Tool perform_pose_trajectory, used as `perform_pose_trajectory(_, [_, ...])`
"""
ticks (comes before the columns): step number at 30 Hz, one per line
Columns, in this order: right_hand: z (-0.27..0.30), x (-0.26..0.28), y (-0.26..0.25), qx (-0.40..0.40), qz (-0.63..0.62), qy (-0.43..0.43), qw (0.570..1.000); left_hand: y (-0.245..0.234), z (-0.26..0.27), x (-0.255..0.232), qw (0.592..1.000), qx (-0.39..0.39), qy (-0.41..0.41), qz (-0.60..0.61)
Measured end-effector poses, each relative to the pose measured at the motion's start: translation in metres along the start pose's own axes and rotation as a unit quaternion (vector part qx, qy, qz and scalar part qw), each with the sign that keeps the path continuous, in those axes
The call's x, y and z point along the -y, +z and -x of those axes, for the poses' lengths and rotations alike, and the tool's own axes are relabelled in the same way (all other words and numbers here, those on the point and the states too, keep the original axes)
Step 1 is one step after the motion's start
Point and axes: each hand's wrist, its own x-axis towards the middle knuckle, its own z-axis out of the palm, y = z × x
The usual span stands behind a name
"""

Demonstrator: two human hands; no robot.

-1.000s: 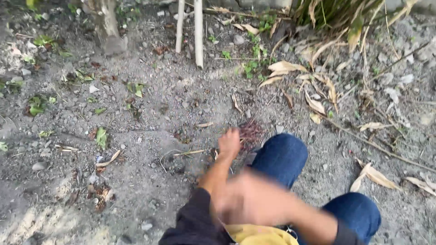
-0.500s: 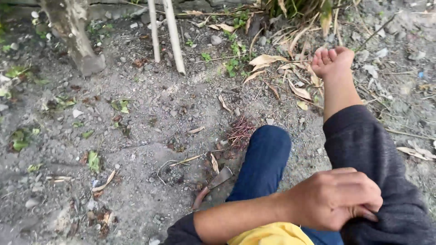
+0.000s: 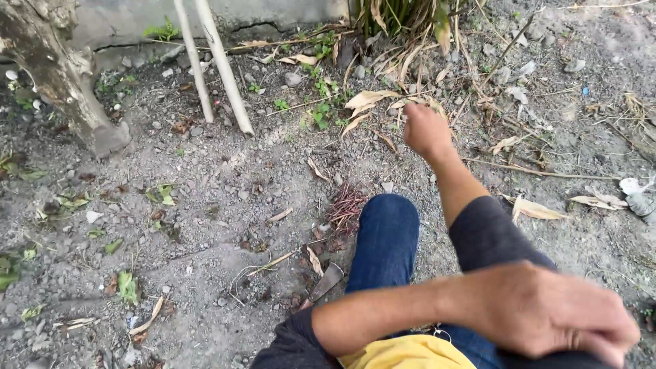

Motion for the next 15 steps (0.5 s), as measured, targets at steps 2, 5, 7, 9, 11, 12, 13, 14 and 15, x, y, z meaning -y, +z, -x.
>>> perform_pose_trajectory(2, [-0.008,-0.026,0.041,0.029,0.198,-0.107,0.974,-0.025,-0.009,0.027,0.947,0.024,0.022,-0.319])
perform_pose_trajectory(5, [-0.008,0.007,0.032,0.069,0.275,-0.155,0.946,-0.056,-0.015,-0.007,0.889,0.213,-0.095,-0.394])
perform_pose_trajectory(7, [-0.012,0.016,0.036,0.068,0.292,-0.172,0.938,-0.063,-0.019,-0.017,0.907,0.205,-0.104,-0.352])
perform_pose_trajectory(9, [0.002,0.022,0.051,0.085,0.306,-0.185,0.93,-0.052,-0.013,-0.026,0.929,0.19,-0.12,-0.296])
perform_pose_trajectory(11, [-0.001,0.036,0.052,0.116,0.349,-0.215,0.905,-0.046,-0.009,-0.037,0.914,0.097,-0.202,-0.337])
perform_pose_trajectory(12, [-0.002,0.032,0.06,0.119,0.347,-0.214,0.905,-0.035,-0.006,-0.031,0.915,0.097,-0.205,-0.334])
perform_pose_trajectory(13, [-0.002,0.028,0.069,0.115,0.352,-0.223,0.902,-0.025,-0.003,-0.025,0.935,0.032,-0.155,-0.318])
perform_pose_trajectory(14, [-0.004,0.026,0.077,0.107,0.357,-0.232,0.898,-0.015,0.0,-0.019,0.947,-0.032,-0.102,-0.303])
perform_pose_trajectory(15, [-0.005,0.026,0.082,0.108,0.355,-0.232,0.899,0.0,0.006,-0.015,0.947,-0.031,-0.104,-0.303])
